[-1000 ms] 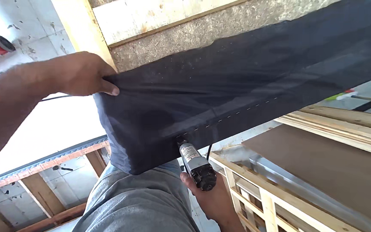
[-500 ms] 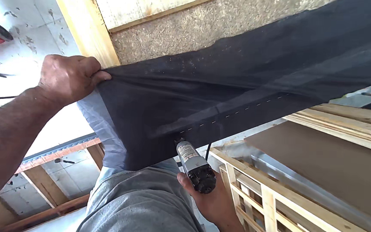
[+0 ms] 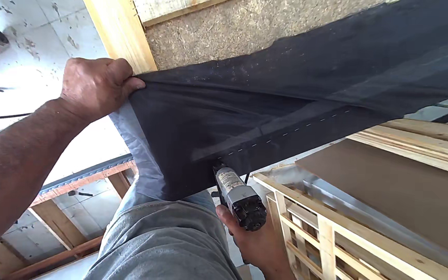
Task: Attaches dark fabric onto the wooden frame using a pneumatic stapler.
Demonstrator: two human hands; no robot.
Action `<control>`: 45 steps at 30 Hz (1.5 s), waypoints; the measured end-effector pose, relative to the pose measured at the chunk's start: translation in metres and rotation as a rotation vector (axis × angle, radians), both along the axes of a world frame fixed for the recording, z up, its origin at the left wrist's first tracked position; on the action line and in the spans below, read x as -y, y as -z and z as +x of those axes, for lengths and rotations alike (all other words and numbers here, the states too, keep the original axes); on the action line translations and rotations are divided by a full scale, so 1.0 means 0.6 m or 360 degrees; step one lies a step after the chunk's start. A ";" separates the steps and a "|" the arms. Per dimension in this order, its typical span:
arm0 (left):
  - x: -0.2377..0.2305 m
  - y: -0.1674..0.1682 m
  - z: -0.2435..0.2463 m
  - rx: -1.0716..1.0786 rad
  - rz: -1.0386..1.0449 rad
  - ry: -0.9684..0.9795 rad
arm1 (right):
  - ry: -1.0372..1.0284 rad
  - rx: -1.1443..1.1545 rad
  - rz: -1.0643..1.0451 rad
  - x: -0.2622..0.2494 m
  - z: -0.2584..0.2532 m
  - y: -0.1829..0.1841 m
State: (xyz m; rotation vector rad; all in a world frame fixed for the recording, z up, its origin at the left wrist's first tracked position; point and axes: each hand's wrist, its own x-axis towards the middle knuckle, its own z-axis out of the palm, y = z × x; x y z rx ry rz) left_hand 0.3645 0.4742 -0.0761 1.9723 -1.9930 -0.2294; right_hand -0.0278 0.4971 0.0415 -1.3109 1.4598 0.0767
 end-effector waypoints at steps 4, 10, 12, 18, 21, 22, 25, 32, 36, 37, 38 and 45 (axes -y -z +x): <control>0.000 0.002 0.003 -0.0025 -0.0011 0.0021 | -0.0016 -0.0013 -0.0004 -0.012 0.011 -0.002; 0.001 0.000 0.003 -0.0031 0.0006 0.0011 | -0.0105 -0.0008 0.0038 -0.028 0.027 -0.003; 0.001 0.000 0.003 -0.0030 0.0013 0.0016 | -0.0135 0.0008 0.0010 -0.037 0.034 -0.002; 0.002 -0.002 0.006 -0.0016 0.0014 0.0038 | -0.0264 0.0036 -0.0032 -0.058 0.051 -0.002; 0.003 -0.001 0.009 -0.0016 0.0033 0.0035 | -0.0292 0.0006 -0.0009 -0.067 0.063 -0.003; 0.003 -0.001 0.009 -0.0020 0.0051 0.0033 | -0.0304 -0.0008 -0.0001 -0.070 0.067 -0.004; 0.005 -0.001 0.011 -0.0013 0.0061 0.0032 | -0.0331 -0.0006 0.0008 -0.078 0.077 -0.003; 0.007 0.000 0.014 -0.0010 0.0040 0.0038 | -0.0342 -0.0019 0.0029 -0.095 0.094 0.000; 0.006 0.000 0.015 -0.0009 0.0054 0.0039 | -0.0337 -0.0045 0.0030 -0.101 0.100 -0.002; 0.006 0.000 0.015 -0.0012 0.0060 0.0040 | -0.0332 -0.0037 0.0031 -0.102 0.101 -0.002; 0.006 0.000 0.016 -0.0014 0.0059 0.0040 | -0.0326 -0.0030 0.0031 -0.104 0.103 -0.002; 0.008 0.001 0.018 -0.0027 0.0051 0.0050 | -0.0382 -0.0046 0.0017 -0.112 0.115 -0.003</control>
